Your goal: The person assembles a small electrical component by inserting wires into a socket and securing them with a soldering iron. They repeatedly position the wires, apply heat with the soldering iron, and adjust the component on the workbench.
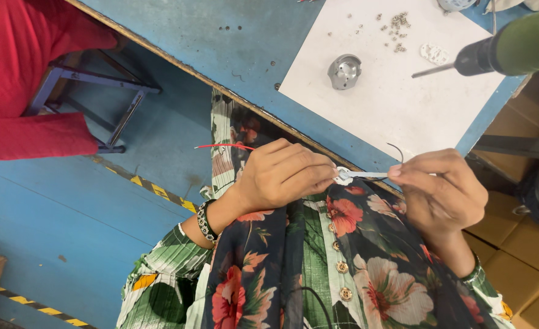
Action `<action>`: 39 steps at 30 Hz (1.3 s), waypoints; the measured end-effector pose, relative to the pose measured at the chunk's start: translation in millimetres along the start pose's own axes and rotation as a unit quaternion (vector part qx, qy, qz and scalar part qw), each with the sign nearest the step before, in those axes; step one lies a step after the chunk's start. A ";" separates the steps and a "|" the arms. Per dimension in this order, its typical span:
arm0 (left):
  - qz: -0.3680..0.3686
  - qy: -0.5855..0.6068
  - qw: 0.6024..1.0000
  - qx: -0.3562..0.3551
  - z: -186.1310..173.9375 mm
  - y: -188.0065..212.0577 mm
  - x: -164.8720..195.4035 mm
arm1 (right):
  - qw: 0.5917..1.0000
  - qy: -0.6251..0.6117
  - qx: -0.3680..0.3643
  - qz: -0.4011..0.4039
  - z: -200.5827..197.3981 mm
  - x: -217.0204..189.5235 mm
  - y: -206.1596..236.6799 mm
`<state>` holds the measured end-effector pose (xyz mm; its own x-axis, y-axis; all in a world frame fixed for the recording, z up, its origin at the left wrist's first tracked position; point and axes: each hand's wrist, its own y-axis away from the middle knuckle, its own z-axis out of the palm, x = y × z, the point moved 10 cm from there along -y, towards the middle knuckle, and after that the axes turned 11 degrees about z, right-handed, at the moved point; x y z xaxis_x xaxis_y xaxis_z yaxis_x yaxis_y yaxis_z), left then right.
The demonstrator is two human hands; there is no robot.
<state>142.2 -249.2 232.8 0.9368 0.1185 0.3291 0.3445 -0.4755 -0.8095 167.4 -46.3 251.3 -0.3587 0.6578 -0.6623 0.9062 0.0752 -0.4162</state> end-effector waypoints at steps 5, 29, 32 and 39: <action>-0.003 -0.001 1.000 0.002 0.9 1.1 -0.5 | 1.000 0.004 -0.008 0.014 4.1 4.2 1.2; -0.005 0.000 1.000 0.004 3.2 3.8 -3.0 | 1.000 0.019 -0.023 -0.005 8.3 1.1 -0.8; -0.007 -0.003 1.000 0.006 2.8 4.6 -3.5 | 1.000 0.005 -0.018 0.011 8.5 6.6 0.0; -0.007 -0.003 1.000 0.009 2.8 5.0 -3.6 | 0.999 0.011 -0.031 0.030 9.8 11.8 2.3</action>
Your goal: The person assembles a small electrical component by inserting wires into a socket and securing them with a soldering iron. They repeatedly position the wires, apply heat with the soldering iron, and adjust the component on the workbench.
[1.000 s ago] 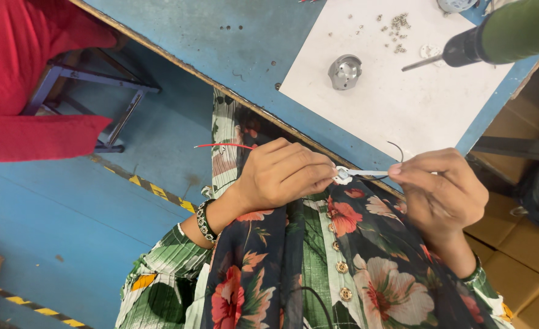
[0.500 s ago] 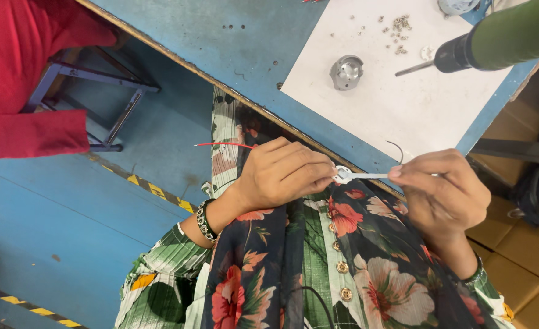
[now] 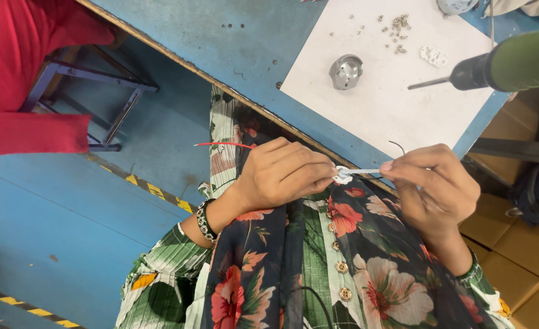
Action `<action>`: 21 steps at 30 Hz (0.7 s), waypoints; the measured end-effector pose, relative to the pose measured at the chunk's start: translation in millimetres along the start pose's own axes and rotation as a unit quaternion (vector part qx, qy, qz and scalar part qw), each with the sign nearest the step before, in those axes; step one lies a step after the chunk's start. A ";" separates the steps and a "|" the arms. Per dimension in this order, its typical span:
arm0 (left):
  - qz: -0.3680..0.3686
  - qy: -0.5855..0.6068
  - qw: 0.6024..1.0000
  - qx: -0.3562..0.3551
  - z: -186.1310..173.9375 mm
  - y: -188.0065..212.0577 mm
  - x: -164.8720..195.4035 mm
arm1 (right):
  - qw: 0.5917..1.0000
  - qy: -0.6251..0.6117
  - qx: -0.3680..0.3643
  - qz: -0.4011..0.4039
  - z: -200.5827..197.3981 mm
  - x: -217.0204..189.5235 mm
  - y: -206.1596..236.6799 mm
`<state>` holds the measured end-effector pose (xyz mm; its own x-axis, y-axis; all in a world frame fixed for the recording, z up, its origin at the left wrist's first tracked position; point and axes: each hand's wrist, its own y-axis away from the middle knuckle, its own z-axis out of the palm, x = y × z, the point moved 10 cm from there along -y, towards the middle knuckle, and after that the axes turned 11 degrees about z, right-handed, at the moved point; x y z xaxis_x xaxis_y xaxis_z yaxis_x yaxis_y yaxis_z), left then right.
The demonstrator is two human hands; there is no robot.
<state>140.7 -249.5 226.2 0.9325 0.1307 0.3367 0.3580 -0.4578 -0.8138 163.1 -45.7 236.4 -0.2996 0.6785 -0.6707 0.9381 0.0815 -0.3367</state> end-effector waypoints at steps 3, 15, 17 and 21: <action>-0.001 -0.004 1.000 0.003 -1.3 0.0 -0.1 | 1.000 -0.003 -0.001 -0.001 0.3 0.0 -1.0; -0.002 0.005 1.000 -0.001 0.9 2.4 -0.7 | 0.998 -0.065 -0.004 0.021 -1.4 3.0 -4.4; -0.002 0.004 1.000 -0.001 1.0 2.5 -0.9 | 0.997 -0.078 -0.003 0.028 2.0 5.8 -5.0; -0.006 -0.003 1.000 -0.002 0.8 3.7 -1.8 | 0.997 -0.069 -0.001 0.038 3.6 10.5 -5.6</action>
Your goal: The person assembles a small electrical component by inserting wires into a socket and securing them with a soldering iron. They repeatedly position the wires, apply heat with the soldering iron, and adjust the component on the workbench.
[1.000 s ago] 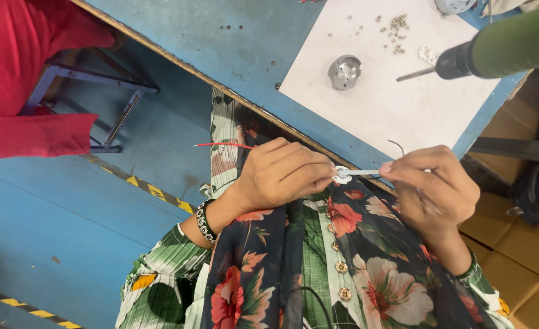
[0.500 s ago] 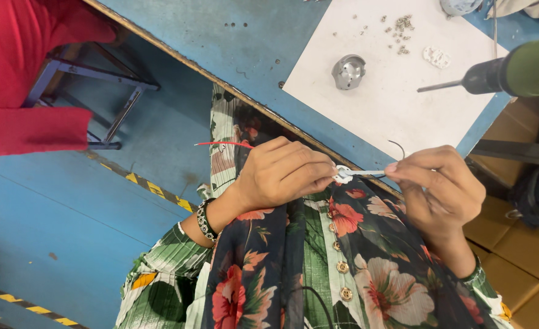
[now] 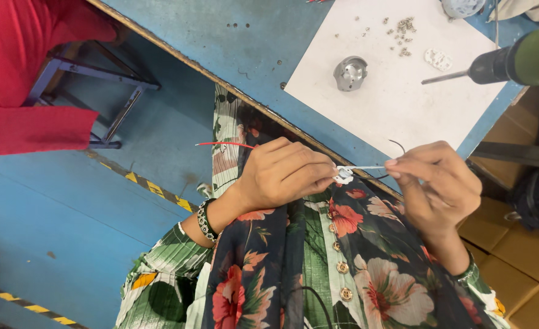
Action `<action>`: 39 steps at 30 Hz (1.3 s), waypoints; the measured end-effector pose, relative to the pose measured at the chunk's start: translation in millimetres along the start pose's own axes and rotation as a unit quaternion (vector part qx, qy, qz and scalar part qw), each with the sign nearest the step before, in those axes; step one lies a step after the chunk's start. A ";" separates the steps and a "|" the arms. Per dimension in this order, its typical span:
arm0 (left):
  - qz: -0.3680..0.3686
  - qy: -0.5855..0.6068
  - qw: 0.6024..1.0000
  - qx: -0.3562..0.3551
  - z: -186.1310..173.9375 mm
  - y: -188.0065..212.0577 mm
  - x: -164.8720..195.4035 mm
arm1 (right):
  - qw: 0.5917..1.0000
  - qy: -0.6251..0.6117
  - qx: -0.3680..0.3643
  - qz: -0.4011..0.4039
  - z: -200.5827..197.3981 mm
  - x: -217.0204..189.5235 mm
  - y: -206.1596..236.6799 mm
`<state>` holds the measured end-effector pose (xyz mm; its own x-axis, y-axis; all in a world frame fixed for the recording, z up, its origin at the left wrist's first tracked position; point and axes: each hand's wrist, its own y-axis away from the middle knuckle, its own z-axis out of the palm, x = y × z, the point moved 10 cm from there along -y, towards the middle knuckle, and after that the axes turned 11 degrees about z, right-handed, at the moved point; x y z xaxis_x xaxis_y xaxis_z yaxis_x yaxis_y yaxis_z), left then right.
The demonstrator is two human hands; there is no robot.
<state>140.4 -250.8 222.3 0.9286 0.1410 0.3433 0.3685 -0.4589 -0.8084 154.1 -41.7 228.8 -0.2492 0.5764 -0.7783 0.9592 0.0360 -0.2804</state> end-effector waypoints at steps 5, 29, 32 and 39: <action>-0.002 0.004 1.000 -0.001 0.4 1.3 -1.0 | 1.000 0.012 0.005 0.006 -6.6 0.1 2.0; -0.049 -0.009 0.999 0.004 5.7 12.2 -18.0 | 0.991 -0.015 0.120 0.062 -60.2 49.3 -1.6; -0.074 0.002 0.997 -0.004 13.2 17.2 -23.5 | 0.975 -0.091 0.126 0.156 -76.1 114.3 -15.1; -0.064 0.016 0.998 -0.020 21.5 16.4 -20.6 | 0.971 0.154 0.162 -0.085 -93.9 153.9 -86.7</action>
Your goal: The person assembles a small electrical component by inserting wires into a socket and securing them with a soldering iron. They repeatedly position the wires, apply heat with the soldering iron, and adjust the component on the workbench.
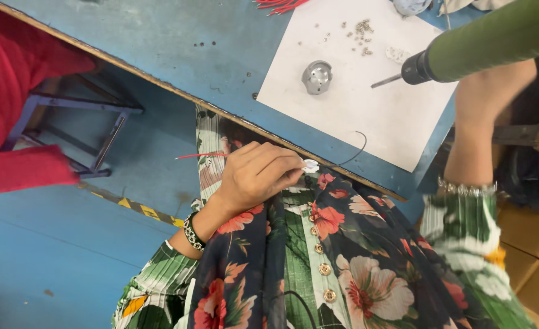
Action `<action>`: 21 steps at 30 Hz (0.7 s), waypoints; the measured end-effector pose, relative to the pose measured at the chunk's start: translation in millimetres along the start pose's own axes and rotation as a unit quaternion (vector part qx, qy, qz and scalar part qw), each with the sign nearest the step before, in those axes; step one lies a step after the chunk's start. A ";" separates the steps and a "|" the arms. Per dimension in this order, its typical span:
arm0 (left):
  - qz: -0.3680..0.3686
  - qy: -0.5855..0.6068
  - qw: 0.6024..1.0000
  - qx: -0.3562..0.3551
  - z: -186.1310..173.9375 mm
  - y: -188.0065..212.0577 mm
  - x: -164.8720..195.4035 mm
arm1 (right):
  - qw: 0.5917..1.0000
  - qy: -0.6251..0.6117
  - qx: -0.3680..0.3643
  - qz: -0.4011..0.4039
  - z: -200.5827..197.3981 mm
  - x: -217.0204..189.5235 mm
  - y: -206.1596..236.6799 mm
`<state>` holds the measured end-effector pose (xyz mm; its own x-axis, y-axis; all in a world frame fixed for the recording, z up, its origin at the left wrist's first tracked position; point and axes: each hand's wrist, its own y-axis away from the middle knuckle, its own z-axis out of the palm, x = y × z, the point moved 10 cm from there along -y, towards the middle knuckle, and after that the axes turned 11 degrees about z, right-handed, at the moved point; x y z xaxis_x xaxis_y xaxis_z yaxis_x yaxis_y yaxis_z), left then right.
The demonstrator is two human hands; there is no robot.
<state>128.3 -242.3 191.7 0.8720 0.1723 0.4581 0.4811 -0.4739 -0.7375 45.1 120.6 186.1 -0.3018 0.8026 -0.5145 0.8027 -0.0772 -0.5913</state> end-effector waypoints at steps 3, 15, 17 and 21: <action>0.000 -0.001 1.000 0.002 -0.2 -1.3 2.4 | 0.993 0.060 0.001 -0.098 28.6 1.2 -21.8; -0.015 -0.044 0.999 0.015 -16.3 4.0 -4.2 | 0.997 0.063 -0.030 -0.026 42.5 5.7 -18.7; -0.018 -0.043 0.999 0.019 -17.1 3.0 -5.6 | 0.955 -0.211 0.010 0.210 26.0 28.3 -5.4; -0.030 -0.029 0.999 0.028 -16.4 2.3 -10.1 | 0.992 0.023 0.035 0.120 -2.4 -73.8 48.4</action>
<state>119.2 -259.3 193.5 0.8448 0.2486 0.4739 0.5350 -0.4130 -0.7370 107.5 59.0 197.0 -0.0815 0.7820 -0.6179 0.8101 -0.3092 -0.4982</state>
